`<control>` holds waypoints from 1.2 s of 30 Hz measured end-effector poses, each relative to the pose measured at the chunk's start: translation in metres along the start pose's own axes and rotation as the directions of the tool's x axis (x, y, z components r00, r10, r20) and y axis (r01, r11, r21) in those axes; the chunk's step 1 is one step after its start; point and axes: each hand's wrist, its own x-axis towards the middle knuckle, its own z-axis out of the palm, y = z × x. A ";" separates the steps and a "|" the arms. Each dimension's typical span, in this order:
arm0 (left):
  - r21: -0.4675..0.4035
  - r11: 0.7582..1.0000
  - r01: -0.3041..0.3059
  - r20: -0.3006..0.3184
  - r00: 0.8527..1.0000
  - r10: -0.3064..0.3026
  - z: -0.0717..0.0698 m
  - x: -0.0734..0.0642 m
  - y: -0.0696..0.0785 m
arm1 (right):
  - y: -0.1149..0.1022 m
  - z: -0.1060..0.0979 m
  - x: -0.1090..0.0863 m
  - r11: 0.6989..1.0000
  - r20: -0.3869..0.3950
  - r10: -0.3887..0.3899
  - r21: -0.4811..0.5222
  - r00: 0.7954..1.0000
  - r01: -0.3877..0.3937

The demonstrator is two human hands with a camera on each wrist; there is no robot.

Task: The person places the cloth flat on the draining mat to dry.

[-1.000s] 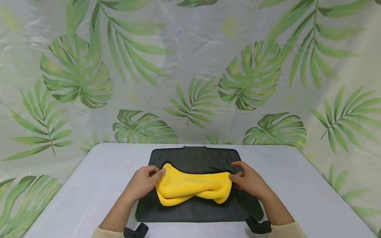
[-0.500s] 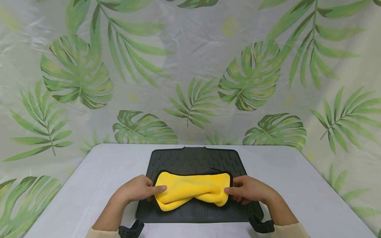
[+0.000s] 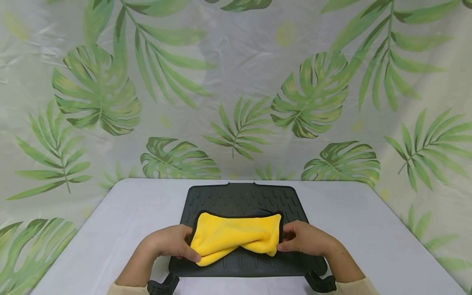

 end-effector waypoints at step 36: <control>-0.221 0.954 -0.201 -0.502 0.863 0.065 -0.011 0.007 0.006 | -0.006 -0.001 0.006 0.989 -0.561 0.126 0.007 0.818 -0.148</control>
